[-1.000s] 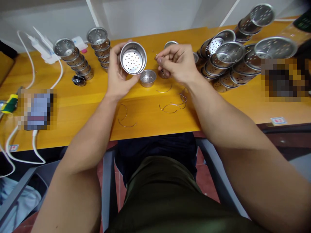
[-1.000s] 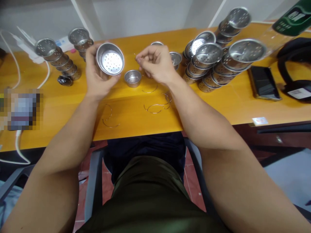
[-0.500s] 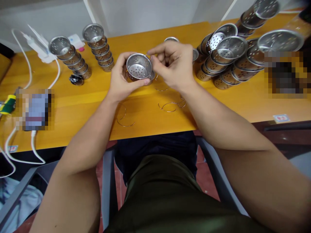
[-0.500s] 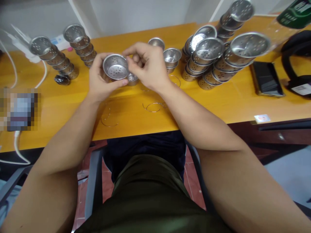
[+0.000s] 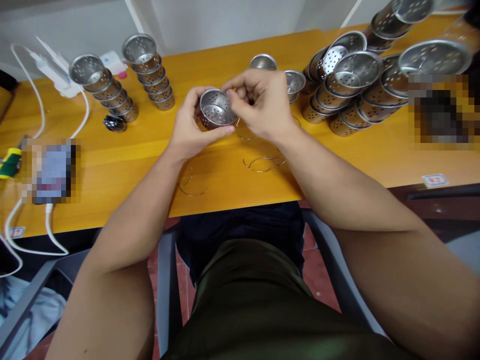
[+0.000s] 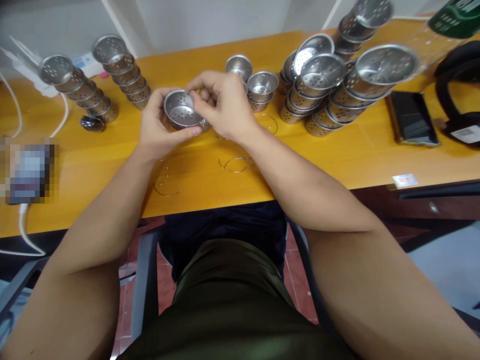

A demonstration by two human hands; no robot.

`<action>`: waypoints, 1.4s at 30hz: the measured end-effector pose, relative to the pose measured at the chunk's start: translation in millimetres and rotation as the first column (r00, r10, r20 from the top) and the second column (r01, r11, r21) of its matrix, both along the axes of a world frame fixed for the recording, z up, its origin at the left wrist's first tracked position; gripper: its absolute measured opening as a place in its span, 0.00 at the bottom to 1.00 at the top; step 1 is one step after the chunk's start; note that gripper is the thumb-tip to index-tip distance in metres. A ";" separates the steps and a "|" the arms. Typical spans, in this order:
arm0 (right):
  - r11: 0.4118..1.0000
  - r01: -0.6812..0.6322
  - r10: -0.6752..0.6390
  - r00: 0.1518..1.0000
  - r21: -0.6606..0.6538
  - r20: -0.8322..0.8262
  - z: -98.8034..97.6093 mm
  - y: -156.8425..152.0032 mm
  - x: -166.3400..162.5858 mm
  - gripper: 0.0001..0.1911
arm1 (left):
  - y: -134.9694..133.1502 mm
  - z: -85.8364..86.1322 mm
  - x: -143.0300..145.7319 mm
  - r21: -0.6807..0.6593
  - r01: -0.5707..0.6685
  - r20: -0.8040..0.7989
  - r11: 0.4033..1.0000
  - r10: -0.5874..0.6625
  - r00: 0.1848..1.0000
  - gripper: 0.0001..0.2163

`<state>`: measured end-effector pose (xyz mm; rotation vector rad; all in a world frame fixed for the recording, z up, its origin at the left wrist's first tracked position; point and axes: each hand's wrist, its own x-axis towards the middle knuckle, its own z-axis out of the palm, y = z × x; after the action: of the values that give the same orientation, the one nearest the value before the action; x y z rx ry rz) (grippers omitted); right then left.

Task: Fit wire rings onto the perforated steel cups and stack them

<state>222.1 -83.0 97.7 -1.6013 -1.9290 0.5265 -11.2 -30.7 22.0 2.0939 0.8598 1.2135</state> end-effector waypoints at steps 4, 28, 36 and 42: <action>0.990 -0.028 0.060 0.971 0.140 -0.230 -12.6 8.1 -4.8 0.23 | 17.7 -18.1 -1.1 0.093 0.074 0.086 0.993 -0.082 0.993 0.50; 0.901 -0.422 0.423 0.795 0.106 -0.435 -15.6 16.0 9.7 0.37 | 12.0 -13.3 -2.5 -0.039 0.060 0.092 0.997 -0.056 0.994 0.39; 0.887 -0.447 0.443 0.753 0.117 -0.486 -17.7 20.2 11.5 0.43 | 22.2 -21.3 -9.9 -0.003 0.083 0.024 0.997 -0.083 0.996 0.43; 0.883 -0.456 0.444 0.738 0.109 -0.508 -24.0 22.0 9.1 0.40 | 23.1 -20.1 -12.2 -0.004 0.053 -0.022 0.999 -0.054 0.998 0.35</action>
<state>231.2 -61.0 73.7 -0.8434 -1.8605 1.0655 -23.3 -7.7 1.8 2.1176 0.8097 1.1627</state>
